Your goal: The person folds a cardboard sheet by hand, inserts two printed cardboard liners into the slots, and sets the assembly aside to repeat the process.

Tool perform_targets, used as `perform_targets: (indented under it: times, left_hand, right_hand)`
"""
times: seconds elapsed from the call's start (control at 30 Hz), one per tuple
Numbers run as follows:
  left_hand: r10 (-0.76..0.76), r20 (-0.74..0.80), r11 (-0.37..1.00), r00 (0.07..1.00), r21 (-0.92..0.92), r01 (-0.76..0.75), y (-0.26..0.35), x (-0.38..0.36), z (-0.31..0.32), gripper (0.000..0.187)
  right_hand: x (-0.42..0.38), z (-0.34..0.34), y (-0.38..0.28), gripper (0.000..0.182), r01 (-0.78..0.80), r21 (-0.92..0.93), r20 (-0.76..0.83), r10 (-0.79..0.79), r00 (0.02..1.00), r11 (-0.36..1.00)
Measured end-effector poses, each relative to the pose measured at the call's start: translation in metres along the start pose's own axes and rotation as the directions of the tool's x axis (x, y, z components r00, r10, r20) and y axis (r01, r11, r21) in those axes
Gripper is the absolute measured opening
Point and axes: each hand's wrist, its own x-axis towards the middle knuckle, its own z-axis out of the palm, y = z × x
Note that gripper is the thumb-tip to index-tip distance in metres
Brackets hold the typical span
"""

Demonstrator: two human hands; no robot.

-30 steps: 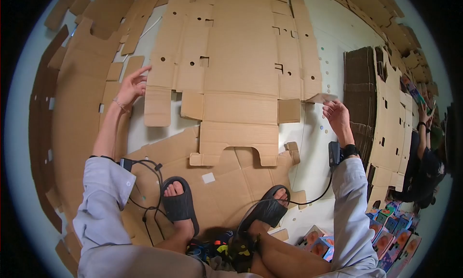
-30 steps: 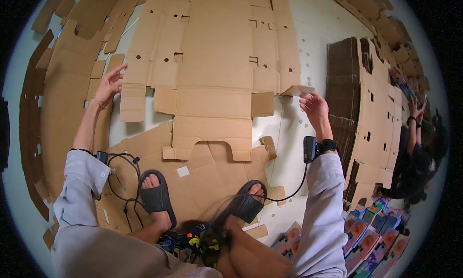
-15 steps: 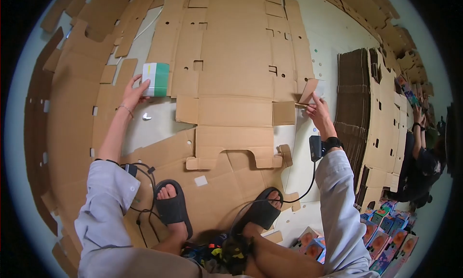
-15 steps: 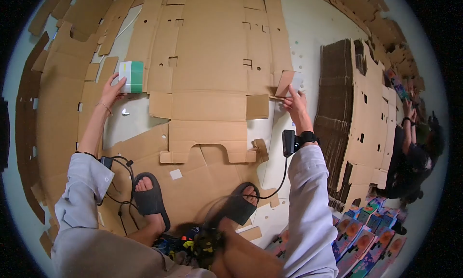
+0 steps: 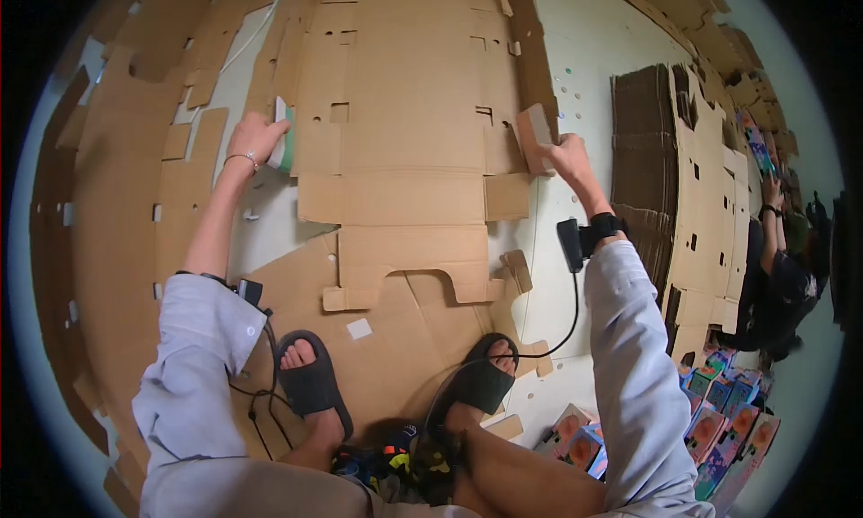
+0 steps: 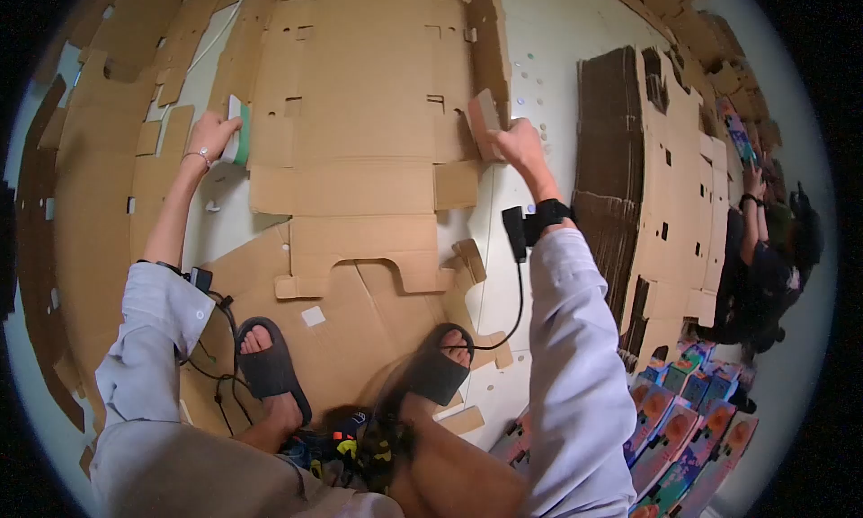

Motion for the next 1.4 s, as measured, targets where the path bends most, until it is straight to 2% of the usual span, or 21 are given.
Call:
perform_targets:
  times: [0.07, 0.1, 0.13, 0.17, 0.27, 0.33, 0.37, 0.43, 0.57, 0.63, 0.73, 0.87, 0.93, 1.03, 1.23, 1.4]
  left_hand:
    - [-0.060, -0.005, 0.995, 0.998, 0.075, 0.060, 0.013, -0.008, -0.001, 0.048]
    - [-0.004, -0.080, 1.000, 0.997, -0.018, 0.003, 0.005, -0.004, 0.012, 0.049]
    - [0.044, -0.161, 0.992, 0.986, -0.106, -0.062, -0.011, 0.004, 0.034, 0.053]
    - [0.084, -0.243, 0.973, 0.966, -0.188, -0.132, -0.020, 0.009, 0.045, 0.058]
    - [0.178, -0.187, 0.967, 0.966, -0.151, -0.207, 0.009, -0.006, 0.043, 0.067]
    - [0.212, -0.255, 0.959, 0.944, -0.135, -0.251, 0.016, -0.007, 0.058, 0.064]
    - [0.229, -0.286, 0.954, 0.930, -0.124, -0.273, 0.020, -0.008, 0.064, 0.063]
    - [0.178, -0.247, 0.981, 0.952, -0.028, -0.191, 0.031, -0.011, 0.070, 0.064]
    - [0.144, -0.292, 0.981, 0.946, 0.167, -0.098, 0.035, -0.008, 0.084, 0.065]
    - [0.133, -0.266, 0.982, 0.955, 0.169, -0.090, 0.037, -0.009, 0.082, 0.064]
    - [0.136, -0.249, 0.980, 0.959, 0.173, -0.095, 0.038, -0.011, 0.079, 0.064]
    - [0.140, -0.234, 0.972, 0.962, 0.216, -0.089, 0.045, -0.018, 0.074, 0.068]
    - [0.208, -0.266, 0.949, 0.941, 0.289, -0.128, 0.051, -0.023, 0.072, 0.070]
    - [0.237, -0.219, 0.915, 0.946, 0.379, -0.141, 0.055, -0.023, 0.075, 0.074]
    - [0.207, -0.092, 0.867, 0.974, 0.480, -0.138, 0.064, -0.019, 0.081, 0.082]
    - [0.190, -0.043, 0.850, 0.981, 0.508, -0.142, 0.065, -0.019, 0.083, 0.084]
  right_hand:
    - [-0.001, 0.018, 0.015, 0.050, 0.124, 0.182, -0.120, -0.103, 0.987, 0.976]
    - [-0.001, 0.026, 0.018, 0.054, 0.196, 0.267, -0.189, -0.148, 0.971, 0.943]
    - [-0.005, 0.021, 0.010, 0.064, 0.132, 0.277, -0.128, -0.100, 0.987, 0.952]
    - [-0.010, 0.019, 0.002, 0.064, 0.193, 0.257, -0.172, -0.151, 0.973, 0.947]
    - [-0.017, 0.031, -0.018, 0.064, 0.326, 0.196, -0.281, -0.266, 0.922, 0.925]
    - [-0.018, 0.047, -0.030, 0.064, 0.361, 0.176, -0.342, -0.287, 0.895, 0.916]
    - [-0.022, 0.055, -0.038, 0.067, 0.363, 0.167, -0.369, -0.283, 0.885, 0.917]
    - [-0.025, 0.063, -0.051, 0.067, 0.279, 0.087, -0.363, -0.231, 0.903, 0.956]
    - [-0.024, 0.072, -0.051, 0.069, 0.304, -0.035, -0.410, -0.292, 0.864, 0.952]
    - [-0.029, 0.070, -0.053, 0.070, 0.337, -0.083, -0.413, -0.340, 0.845, 0.938]
    - [-0.037, 0.072, -0.066, 0.072, 0.212, -0.218, -0.356, -0.280, 0.892, 0.953]
    - [-0.035, 0.083, -0.071, 0.070, 0.170, -0.405, -0.371, -0.331, 0.868, 0.899]
    - [-0.034, 0.085, -0.071, 0.068, 0.126, -0.495, -0.358, -0.334, 0.872, 0.859]
    - [-0.030, 0.093, -0.070, 0.068, 0.152, -0.507, -0.456, -0.414, 0.788, 0.848]
    - [-0.032, 0.093, -0.075, 0.073, 0.140, -0.603, -0.407, -0.454, 0.793, 0.785]
    - [-0.031, 0.098, -0.077, 0.078, 0.169, -0.580, -0.364, -0.439, 0.821, 0.797]
